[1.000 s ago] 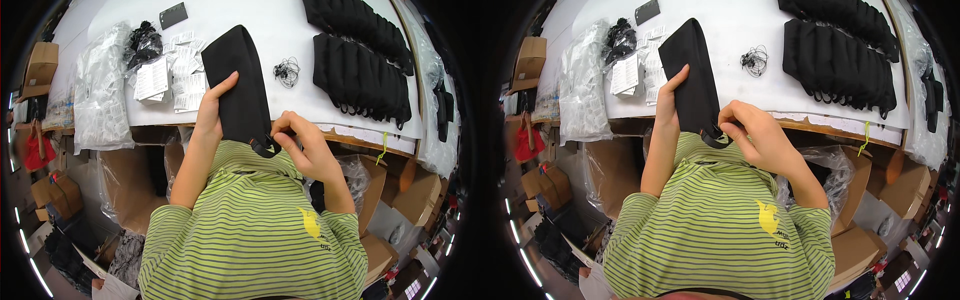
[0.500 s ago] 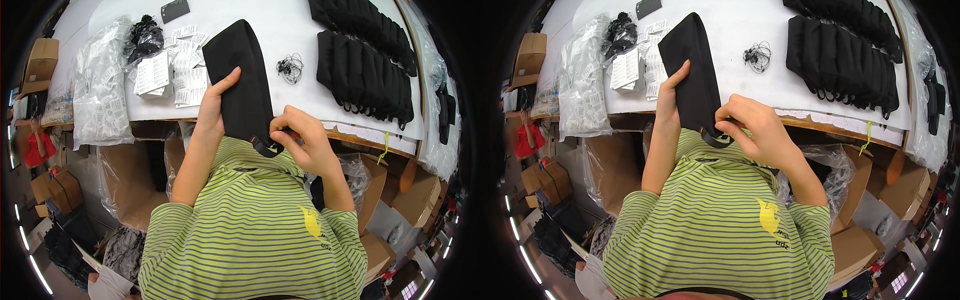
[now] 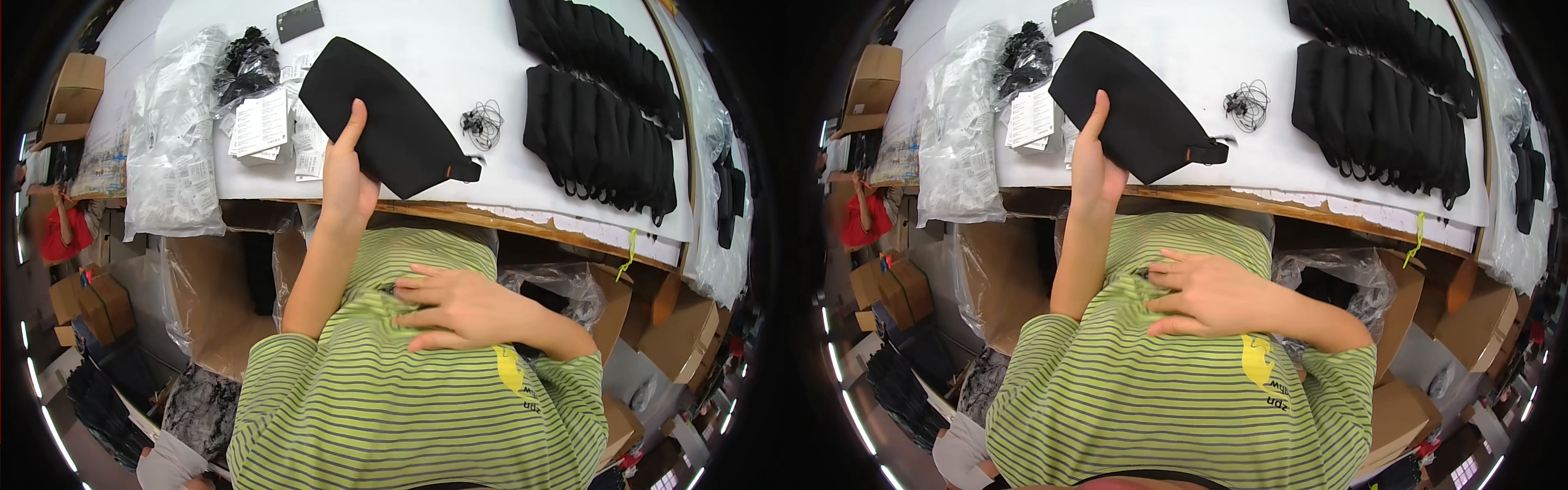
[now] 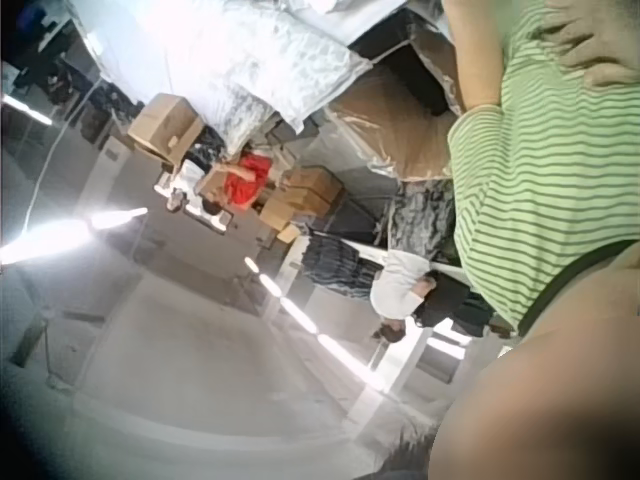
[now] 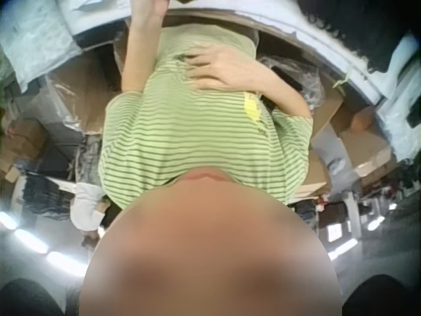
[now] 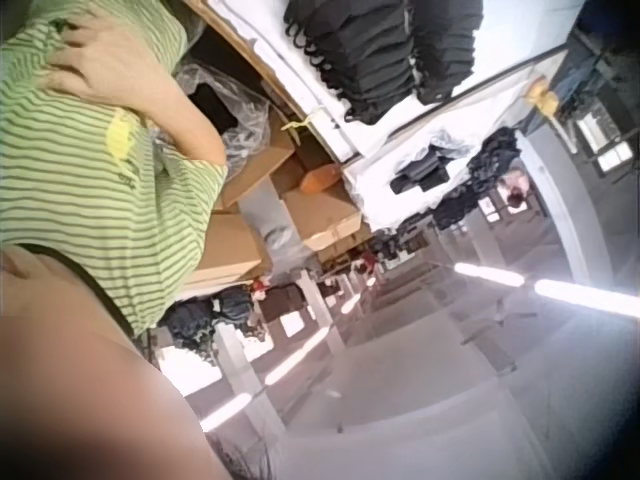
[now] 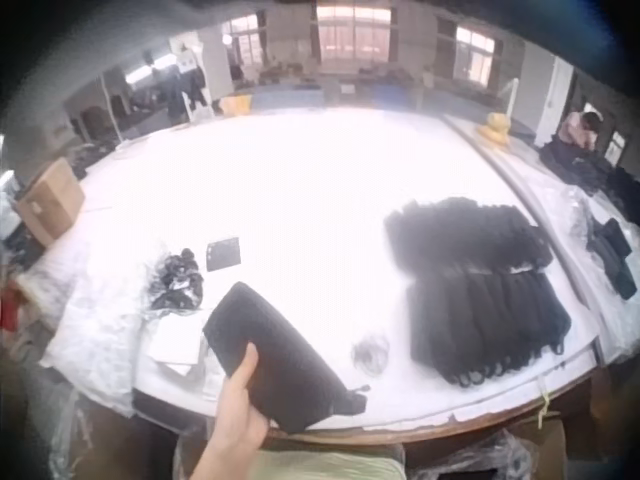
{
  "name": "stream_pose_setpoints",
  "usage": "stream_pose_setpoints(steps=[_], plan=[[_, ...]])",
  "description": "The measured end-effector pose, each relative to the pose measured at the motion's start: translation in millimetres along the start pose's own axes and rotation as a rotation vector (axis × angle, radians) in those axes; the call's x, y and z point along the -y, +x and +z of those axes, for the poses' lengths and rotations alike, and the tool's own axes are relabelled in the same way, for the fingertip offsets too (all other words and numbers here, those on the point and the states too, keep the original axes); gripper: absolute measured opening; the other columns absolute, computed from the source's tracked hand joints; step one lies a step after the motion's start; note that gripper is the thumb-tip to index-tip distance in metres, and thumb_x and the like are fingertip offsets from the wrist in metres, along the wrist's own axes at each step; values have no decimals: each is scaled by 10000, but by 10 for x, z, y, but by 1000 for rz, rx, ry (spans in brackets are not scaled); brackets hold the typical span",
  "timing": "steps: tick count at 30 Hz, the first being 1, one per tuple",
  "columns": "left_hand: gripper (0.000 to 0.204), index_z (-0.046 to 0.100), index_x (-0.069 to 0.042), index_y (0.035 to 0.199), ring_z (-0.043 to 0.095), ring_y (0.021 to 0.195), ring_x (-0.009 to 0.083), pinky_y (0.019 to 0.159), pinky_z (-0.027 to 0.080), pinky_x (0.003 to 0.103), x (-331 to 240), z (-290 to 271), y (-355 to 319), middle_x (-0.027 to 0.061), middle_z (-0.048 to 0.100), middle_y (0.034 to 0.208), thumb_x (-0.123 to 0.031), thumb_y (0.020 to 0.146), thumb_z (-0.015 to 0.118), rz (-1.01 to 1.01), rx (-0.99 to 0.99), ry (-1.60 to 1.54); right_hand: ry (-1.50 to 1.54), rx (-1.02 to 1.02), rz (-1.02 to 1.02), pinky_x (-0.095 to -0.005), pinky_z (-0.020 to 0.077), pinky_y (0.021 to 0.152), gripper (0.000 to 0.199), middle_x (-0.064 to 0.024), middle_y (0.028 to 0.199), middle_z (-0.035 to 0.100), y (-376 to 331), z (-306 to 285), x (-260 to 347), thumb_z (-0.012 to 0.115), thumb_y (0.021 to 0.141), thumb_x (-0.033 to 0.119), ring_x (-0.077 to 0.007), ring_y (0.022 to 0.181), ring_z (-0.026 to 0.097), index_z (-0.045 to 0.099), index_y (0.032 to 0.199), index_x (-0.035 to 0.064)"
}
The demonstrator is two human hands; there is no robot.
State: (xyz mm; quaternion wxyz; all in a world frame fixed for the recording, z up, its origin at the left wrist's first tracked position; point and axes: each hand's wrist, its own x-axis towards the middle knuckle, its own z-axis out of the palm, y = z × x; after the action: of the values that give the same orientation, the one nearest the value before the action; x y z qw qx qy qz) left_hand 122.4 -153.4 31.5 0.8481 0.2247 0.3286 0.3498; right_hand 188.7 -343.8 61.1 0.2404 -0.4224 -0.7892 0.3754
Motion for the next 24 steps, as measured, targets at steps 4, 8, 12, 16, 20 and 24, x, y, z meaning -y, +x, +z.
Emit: stream_pose_setpoints(steps=[4,8,12,16,20,24], plan=[[322,529,-17,1174,576,1048,197,901,477,338,-26,-71,1,83,593,1128,-223,928,562,16,19,-20,-596,-578,365,-449,359,1023,620,-177,1290,487,166,-411,3,670,749,364,-334,1210,460,517,1258,45],[328,526,-32,1180,568,1062,196,916,464,340,25,-126,59,78,588,1140,-245,931,556,-53,-42,-106,-139,-252,144,-494,325,1039,637,-176,1306,481,148,-81,-45,691,752,304,-350,1205,469,481,1289,33],[340,525,-36,1181,568,1061,199,931,452,347,11,-193,47,73,588,1143,-257,927,564,-45,-39,-54,-256,-558,133,-509,301,1051,593,-195,1311,468,149,-213,-16,694,763,295,-352,1226,447,509,1263,37],[341,530,-32,1167,570,1058,216,932,453,363,91,-160,29,85,585,1153,-284,937,536,-116,-70,-89,-437,-307,349,-536,157,1097,487,-117,1435,364,160,-183,-64,701,758,280,-302,1357,290,591,1186,75],[349,513,-25,1178,572,1057,229,930,459,385,93,-128,-112,110,578,1168,-296,967,447,-326,2,-164,-535,-631,410,-504,222,1074,574,-66,1381,422,179,-308,59,749,662,203,-261,1295,364,593,1215,225],[405,456,-23,1239,527,1112,225,930,449,397,41,-27,-381,112,560,1176,-330,994,356,-518,188,-118,-723,-646,396,-378,397,914,635,-57,1220,529,101,-417,-248,659,656,54,-226,1102,502,567,1256,243]])
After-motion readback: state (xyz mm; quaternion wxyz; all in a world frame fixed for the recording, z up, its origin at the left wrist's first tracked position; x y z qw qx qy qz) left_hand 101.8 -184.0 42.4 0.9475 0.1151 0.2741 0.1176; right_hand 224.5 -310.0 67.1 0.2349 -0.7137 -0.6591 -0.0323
